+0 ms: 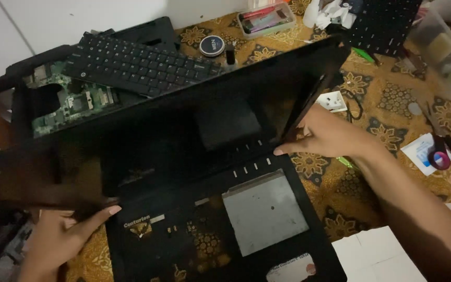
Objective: Disassembling a laptop to access internal components, including removing the screen and disconnecting internal cables.
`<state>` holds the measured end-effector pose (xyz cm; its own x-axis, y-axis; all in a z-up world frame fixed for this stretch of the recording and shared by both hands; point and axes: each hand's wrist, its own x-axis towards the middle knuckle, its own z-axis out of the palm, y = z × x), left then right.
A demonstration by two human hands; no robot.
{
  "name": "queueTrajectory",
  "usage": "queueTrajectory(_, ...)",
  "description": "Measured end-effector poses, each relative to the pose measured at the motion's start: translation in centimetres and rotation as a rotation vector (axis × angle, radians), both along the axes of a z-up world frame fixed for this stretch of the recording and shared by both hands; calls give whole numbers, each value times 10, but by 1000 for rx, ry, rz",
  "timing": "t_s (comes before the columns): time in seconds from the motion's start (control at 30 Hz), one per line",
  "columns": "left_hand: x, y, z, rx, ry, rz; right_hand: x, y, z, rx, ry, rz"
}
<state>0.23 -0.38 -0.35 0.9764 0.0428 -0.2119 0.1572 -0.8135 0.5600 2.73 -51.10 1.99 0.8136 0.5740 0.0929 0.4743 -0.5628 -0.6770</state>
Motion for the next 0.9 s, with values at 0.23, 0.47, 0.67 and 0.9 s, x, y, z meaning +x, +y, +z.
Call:
queueTrajectory(0.23, 0, 2, -6, -181, -47, -25, -6, -6, 16, 131, 23, -88)
queueTrajectory(0.47, 2, -39, 35, -67, 282, 333, -5, -11, 17, 238, -109, -32)
queueTrajectory(0.67, -1, -8, 1, -70, 61, 161, -5, -10, 14, 266, -77, -8)
queueTrajectory(0.9, 2, 1, -6, -93, 27, 93, -10, -9, 21, 384, -87, -135)
